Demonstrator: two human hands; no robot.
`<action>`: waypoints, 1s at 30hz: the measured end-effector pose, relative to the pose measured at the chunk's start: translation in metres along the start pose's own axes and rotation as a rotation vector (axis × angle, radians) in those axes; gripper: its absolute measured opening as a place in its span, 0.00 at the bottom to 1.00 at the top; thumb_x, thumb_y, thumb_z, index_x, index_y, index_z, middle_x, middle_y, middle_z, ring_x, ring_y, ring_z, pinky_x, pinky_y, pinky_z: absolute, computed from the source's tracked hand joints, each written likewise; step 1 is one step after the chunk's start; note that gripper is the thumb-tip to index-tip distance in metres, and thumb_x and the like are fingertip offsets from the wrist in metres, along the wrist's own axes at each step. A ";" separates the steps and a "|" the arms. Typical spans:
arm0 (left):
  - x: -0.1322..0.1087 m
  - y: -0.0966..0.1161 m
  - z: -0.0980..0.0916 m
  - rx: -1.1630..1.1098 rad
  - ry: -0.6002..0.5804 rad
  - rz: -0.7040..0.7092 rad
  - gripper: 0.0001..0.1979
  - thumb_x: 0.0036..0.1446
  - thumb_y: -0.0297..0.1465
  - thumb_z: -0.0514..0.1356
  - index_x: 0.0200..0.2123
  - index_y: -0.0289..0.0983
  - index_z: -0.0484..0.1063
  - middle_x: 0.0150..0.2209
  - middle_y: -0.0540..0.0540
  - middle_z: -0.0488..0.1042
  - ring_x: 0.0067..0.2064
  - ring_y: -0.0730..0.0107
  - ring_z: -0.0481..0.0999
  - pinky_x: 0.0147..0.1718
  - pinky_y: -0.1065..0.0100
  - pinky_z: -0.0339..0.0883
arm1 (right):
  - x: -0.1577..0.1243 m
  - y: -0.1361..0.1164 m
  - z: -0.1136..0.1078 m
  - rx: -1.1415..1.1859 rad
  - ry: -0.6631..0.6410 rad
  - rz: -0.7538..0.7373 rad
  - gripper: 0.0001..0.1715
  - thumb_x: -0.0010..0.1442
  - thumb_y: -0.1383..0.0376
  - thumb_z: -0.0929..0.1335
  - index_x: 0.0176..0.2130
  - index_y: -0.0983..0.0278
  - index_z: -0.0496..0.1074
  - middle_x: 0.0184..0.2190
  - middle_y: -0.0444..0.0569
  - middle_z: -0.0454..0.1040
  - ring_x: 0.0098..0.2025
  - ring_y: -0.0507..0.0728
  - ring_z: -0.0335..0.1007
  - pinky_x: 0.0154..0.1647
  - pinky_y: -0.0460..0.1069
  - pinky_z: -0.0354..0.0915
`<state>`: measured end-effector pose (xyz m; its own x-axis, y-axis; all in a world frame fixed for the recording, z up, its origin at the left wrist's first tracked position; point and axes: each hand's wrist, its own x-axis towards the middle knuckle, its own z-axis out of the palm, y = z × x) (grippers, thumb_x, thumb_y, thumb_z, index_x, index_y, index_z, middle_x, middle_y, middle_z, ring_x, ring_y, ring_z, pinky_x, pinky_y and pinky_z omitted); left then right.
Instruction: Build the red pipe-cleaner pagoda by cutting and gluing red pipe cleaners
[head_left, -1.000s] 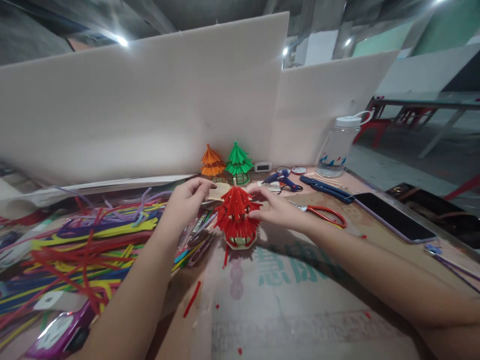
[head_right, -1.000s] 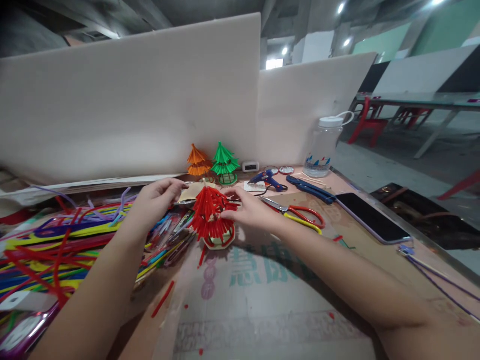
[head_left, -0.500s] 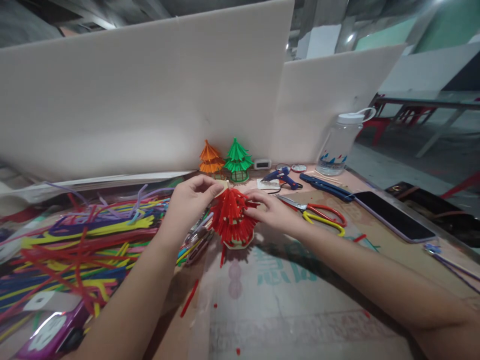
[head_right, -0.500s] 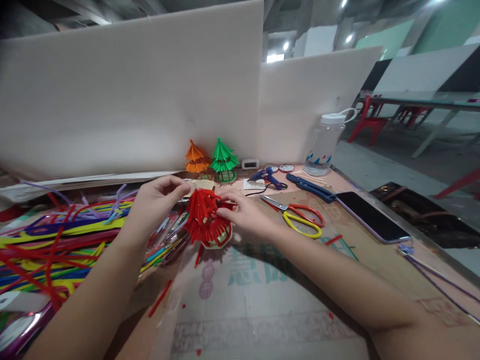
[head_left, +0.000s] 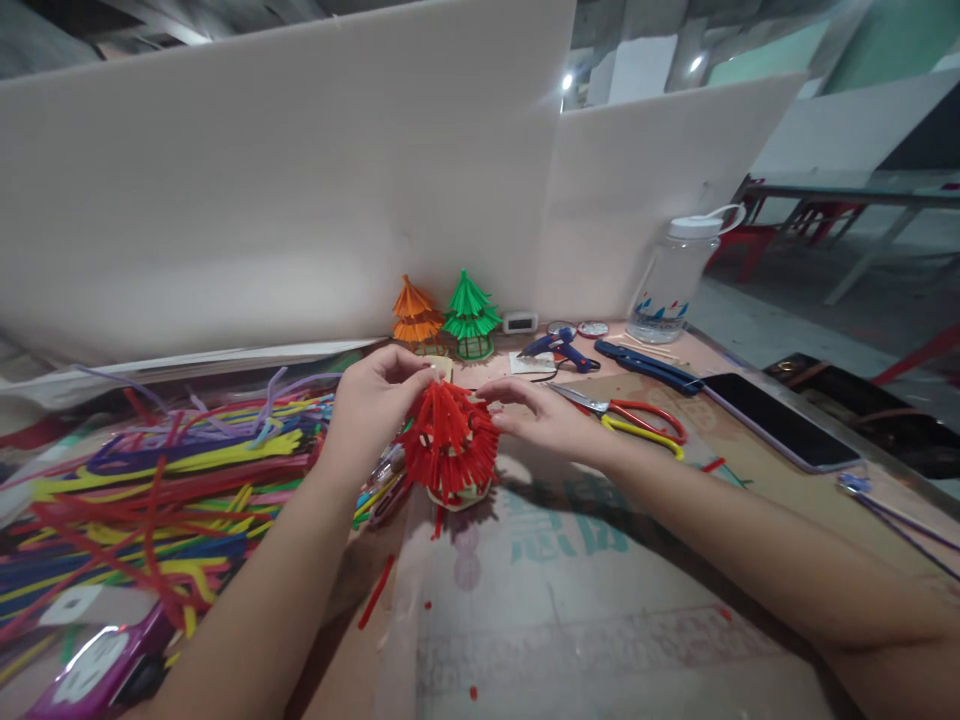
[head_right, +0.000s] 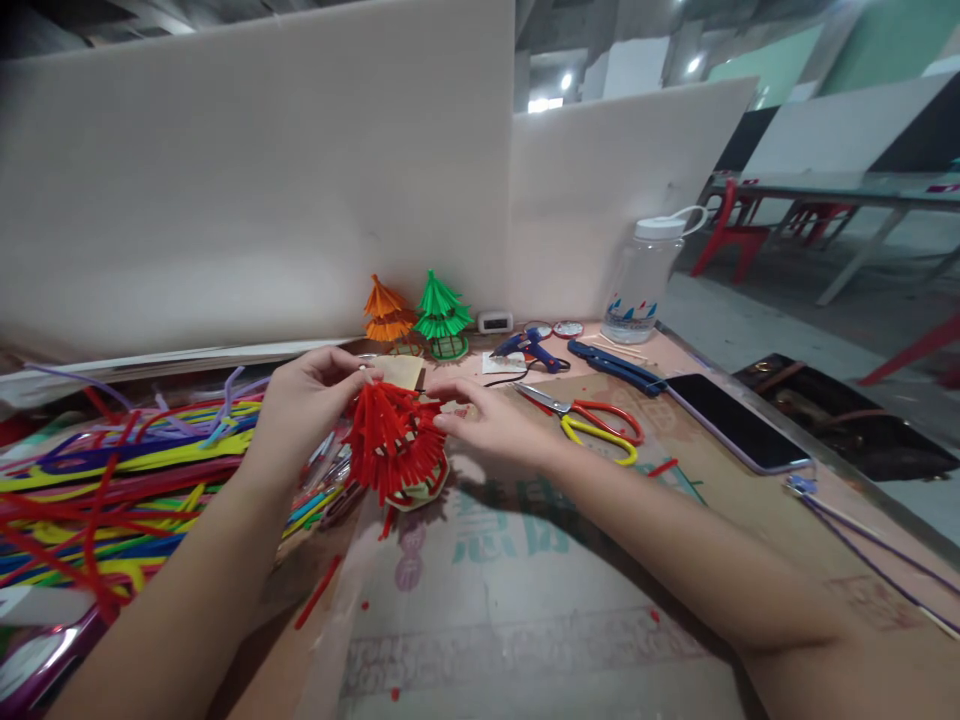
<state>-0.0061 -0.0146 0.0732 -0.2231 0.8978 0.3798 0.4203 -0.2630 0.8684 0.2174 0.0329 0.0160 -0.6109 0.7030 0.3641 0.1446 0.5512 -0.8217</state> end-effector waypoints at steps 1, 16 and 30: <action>0.000 0.000 0.000 0.024 0.013 0.005 0.08 0.50 0.34 0.69 0.27 0.36 0.76 0.25 0.51 0.78 0.26 0.73 0.72 0.25 0.74 0.63 | 0.001 -0.002 0.002 -0.016 -0.006 -0.001 0.18 0.66 0.60 0.69 0.54 0.61 0.73 0.56 0.53 0.75 0.59 0.58 0.71 0.65 0.59 0.64; 0.005 -0.004 -0.006 0.056 -0.046 0.151 0.14 0.59 0.40 0.64 0.42 0.39 0.82 0.45 0.44 0.82 0.45 0.63 0.78 0.45 0.68 0.69 | 0.025 -0.011 0.028 0.030 -0.022 0.036 0.08 0.65 0.66 0.68 0.44 0.62 0.76 0.48 0.51 0.78 0.51 0.57 0.75 0.54 0.55 0.70; -0.018 0.017 -0.003 0.122 -0.154 0.231 0.28 0.68 0.44 0.53 0.18 0.38 0.70 0.20 0.48 0.71 0.25 0.70 0.70 0.29 0.68 0.63 | -0.013 0.013 -0.045 0.157 0.183 0.229 0.18 0.53 0.54 0.73 0.39 0.63 0.73 0.40 0.50 0.77 0.39 0.58 0.75 0.38 0.52 0.71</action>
<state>0.0020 -0.0366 0.0820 0.0225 0.8646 0.5019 0.5488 -0.4303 0.7167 0.2623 0.0516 0.0205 -0.4247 0.8774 0.2233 0.1312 0.3037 -0.9437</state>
